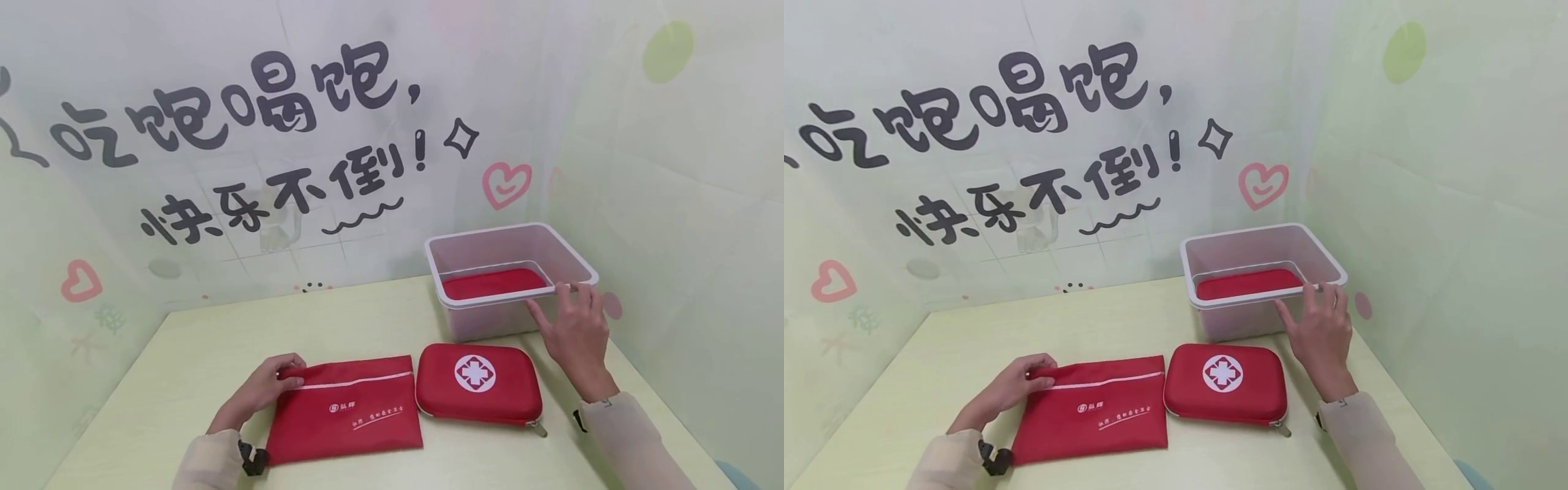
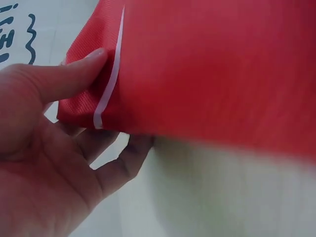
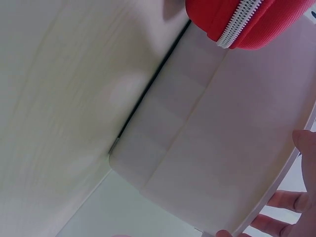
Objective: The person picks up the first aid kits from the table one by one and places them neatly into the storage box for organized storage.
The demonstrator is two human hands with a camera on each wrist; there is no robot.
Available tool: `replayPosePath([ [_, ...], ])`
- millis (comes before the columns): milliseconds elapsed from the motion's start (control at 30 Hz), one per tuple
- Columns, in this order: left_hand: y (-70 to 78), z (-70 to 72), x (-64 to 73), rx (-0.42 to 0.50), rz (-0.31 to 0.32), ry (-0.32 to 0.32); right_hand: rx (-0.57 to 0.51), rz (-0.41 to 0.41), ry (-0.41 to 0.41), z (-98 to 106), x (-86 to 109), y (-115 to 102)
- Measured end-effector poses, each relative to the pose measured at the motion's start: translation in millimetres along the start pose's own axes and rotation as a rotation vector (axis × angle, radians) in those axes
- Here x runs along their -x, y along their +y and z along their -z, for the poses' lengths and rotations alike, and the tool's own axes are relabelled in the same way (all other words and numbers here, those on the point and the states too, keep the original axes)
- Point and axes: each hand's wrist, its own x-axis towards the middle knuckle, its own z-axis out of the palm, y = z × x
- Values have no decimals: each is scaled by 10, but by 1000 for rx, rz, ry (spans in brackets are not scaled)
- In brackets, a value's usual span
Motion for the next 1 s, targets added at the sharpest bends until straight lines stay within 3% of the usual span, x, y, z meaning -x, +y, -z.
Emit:
replayPosePath([
  [267,13,23,22,165,59,0,-1,-2,-1,7,-2,-9],
  [533,-34,113,2,270,51,-7,-7,-20,-17,19,-4,-23],
  [1000,100,262,-31,359,104,215,-13,-27,-16,4,6,-17],
])
